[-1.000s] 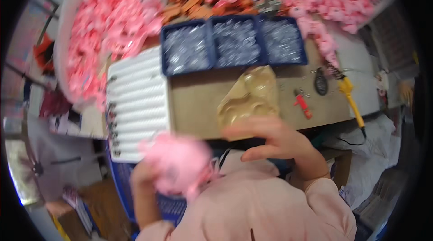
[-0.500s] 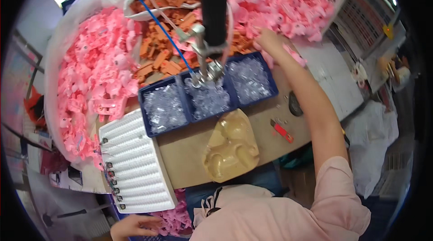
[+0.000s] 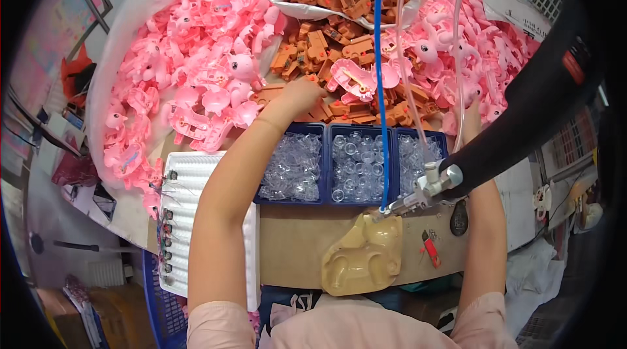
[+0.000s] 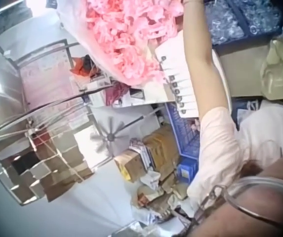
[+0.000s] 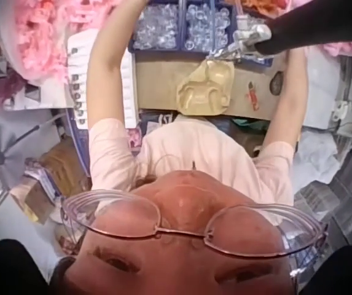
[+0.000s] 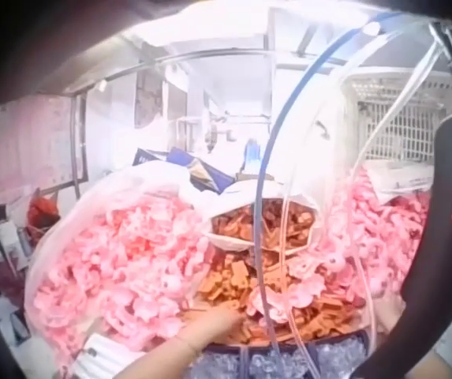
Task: Assembling electronic components, wiring, and plastic shells to create pink toy animals.
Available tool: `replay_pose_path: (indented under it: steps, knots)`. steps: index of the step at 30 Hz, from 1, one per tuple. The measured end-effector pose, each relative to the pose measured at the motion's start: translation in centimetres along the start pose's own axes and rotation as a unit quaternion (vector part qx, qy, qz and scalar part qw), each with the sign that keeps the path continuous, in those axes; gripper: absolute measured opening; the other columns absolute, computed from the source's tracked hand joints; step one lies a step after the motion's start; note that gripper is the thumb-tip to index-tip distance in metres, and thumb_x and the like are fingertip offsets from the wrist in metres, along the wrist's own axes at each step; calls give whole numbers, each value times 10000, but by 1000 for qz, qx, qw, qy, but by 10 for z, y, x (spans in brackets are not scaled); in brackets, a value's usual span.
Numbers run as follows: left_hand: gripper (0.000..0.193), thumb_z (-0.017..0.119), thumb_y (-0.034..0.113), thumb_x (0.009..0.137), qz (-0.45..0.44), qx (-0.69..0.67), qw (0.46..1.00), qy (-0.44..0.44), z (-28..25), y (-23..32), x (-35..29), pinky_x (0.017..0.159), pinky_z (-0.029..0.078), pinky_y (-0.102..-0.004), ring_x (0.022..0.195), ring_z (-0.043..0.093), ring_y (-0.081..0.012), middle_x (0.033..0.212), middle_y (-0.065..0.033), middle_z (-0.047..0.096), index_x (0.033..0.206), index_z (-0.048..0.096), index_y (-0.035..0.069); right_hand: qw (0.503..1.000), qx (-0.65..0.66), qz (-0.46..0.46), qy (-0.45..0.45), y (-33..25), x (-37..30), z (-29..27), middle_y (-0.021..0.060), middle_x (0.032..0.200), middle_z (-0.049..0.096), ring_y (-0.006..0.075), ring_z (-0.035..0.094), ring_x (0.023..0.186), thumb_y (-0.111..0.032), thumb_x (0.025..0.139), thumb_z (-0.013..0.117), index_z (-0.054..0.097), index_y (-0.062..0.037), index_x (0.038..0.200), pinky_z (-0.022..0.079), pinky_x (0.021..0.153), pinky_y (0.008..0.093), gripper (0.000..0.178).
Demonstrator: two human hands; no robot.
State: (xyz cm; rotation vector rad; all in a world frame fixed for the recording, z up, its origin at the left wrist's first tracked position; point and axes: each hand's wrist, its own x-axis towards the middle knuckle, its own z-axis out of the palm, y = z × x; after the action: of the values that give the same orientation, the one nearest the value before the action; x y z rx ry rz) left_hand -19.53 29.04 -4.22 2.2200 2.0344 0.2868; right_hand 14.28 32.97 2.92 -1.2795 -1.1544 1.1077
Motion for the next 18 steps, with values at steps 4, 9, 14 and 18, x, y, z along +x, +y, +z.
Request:
replay_pose_path:
  steps: [4, 9, 14, 18]
  knots:
    - [286, 644, 179, 700, 84, 199, 974, -63, 10, 30, 38, 771, 495, -403, 1043, 536, -292, 1021, -74, 614, 986, 654, 170, 977, 61, -143, 149, 8, 17, -68, 142, 1057, 573, 219, 596, 866, -162, 820, 597, 441, -3, 1246, 492, 731, 328, 481]
    - [171, 623, 197, 717, 178, 228, 956, 52, 9, 11, 24, 771, 483, -344, 999, 548, -231, 997, -32, 578, 870, 642, 124, 937, 181, -197, 222, 13, -48, -92, 128, 1099, 576, 237, 603, 943, -220, 833, 590, 468, 11, 1196, 517, 763, 346, 447]
    - [109, 569, 117, 753, 219, 214, 951, 35, -13, 23, 15, 777, 494, -348, 954, 577, -231, 1007, -57, 580, 836, 619, 67, 978, 165, 109, -60, 28, -182, -112, 138, 1133, 541, 246, 592, 995, -155, 800, 565, 420, 14, 1233, 531, 808, 379, 487]
    - [228, 542, 134, 801, 143, 180, 973, -30, -21, 10, 0, 732, 511, -378, 893, 610, -276, 972, -105, 598, 1016, 577, 70, 902, 170, 290, -272, 48, -227, -79, 131, 1245, 468, 241, 506, 1129, -50, 824, 550, 293, -7, 1341, 432, 950, 382, 579]
